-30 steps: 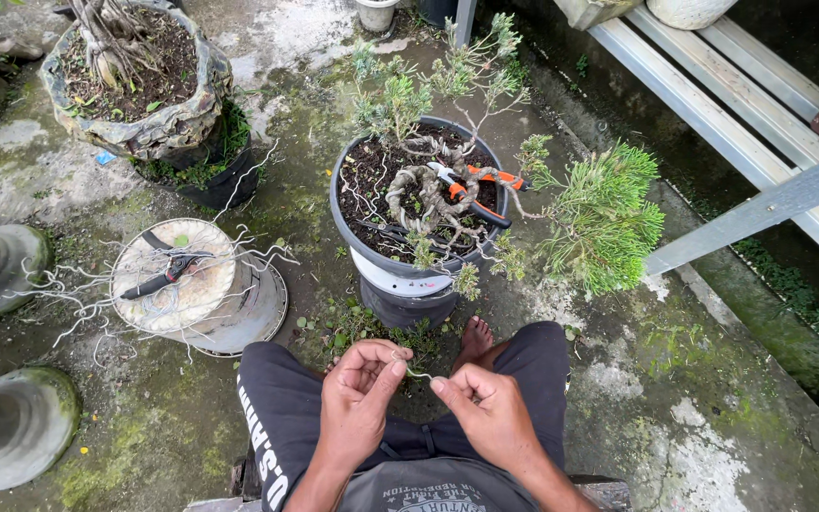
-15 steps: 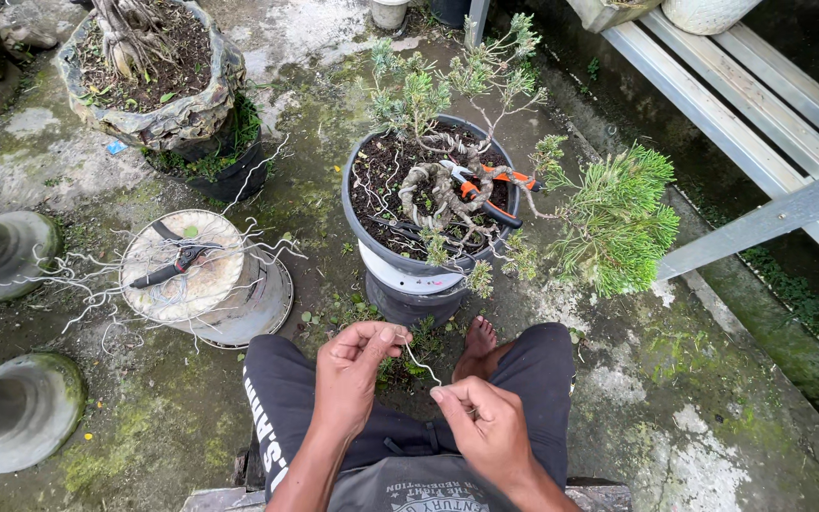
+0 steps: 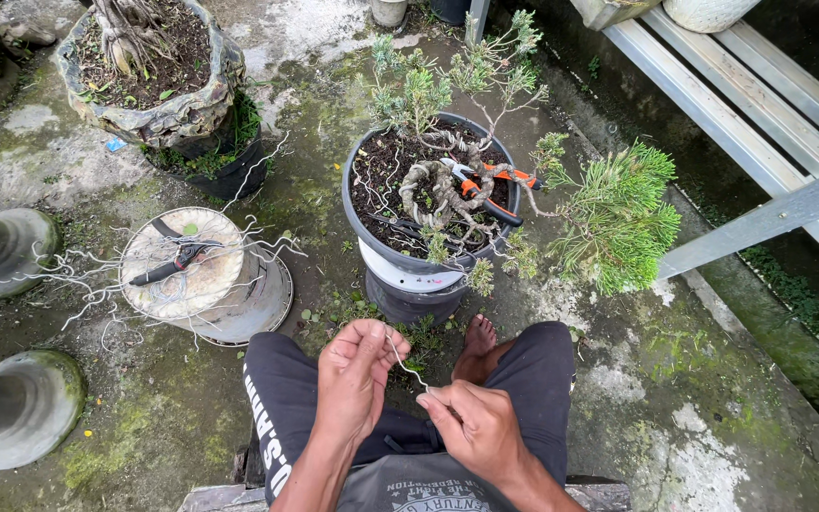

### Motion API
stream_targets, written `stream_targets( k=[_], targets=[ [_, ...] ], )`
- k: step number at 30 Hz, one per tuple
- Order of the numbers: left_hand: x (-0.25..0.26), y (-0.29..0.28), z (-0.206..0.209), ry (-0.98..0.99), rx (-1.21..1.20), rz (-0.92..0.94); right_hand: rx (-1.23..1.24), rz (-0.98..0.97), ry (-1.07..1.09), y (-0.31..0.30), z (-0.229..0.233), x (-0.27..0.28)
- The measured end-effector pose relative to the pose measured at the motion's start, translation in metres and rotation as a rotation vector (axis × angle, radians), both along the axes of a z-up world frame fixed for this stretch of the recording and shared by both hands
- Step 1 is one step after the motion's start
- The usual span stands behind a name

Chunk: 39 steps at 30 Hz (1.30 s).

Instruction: The person wraps aluminum wire around the branches of a small bonsai tree to shape them. They use wire cutters to trim the wire and their hands to bend and secure the branches in place.

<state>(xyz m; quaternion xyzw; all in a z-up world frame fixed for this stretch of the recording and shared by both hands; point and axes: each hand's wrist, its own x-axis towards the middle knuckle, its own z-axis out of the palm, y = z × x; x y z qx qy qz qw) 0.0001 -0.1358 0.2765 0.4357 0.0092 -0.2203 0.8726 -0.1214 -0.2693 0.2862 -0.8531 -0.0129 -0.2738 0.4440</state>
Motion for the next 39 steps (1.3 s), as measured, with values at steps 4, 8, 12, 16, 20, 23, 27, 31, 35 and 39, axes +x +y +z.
stream_targets(
  k=[4, 8, 12, 16, 20, 23, 27, 31, 35, 39],
  targets=[
    [0.010, -0.004, 0.009, -0.033, -0.092, 0.008, 0.234, 0.050, 0.177, -0.005, 0.008, 0.008],
    [0.016, -0.008, 0.017, 0.030, -0.211, 0.012, 0.709, 0.290, 0.416, -0.020, 0.004, 0.018],
    [0.018, -0.017, 0.017, 0.226, -0.253, 0.027, 1.039, 0.392, 0.632, -0.012, -0.014, 0.018],
    [0.011, -0.023, 0.029, 0.099, -0.224, 0.101, 0.907, 0.228, 0.583, 0.000, -0.028, 0.017],
    [0.008, -0.025, 0.036, 0.051, -0.169, 0.195, 0.691, 0.112, 0.553, 0.005, -0.022, 0.018],
    [0.024, -0.024, 0.039, -0.018, -0.219, 0.159, 0.941, 0.130, 0.590, 0.006, -0.033, 0.015],
    [0.046, -0.018, 0.039, 0.102, -0.258, 0.155, 1.308, 0.194, 0.618, -0.006, -0.014, 0.017],
    [0.065, -0.014, 0.038, 0.088, -0.348, 0.203, 1.256, 0.304, 0.520, -0.001, -0.018, 0.013],
    [0.073, -0.011, 0.045, 0.096, -0.312, 0.214, 0.796, 0.253, 0.504, 0.013, 0.009, 0.004],
    [0.071, -0.017, 0.044, 0.076, -0.258, 0.205, 0.808, 0.216, 0.489, 0.008, 0.009, 0.001]
  ],
)
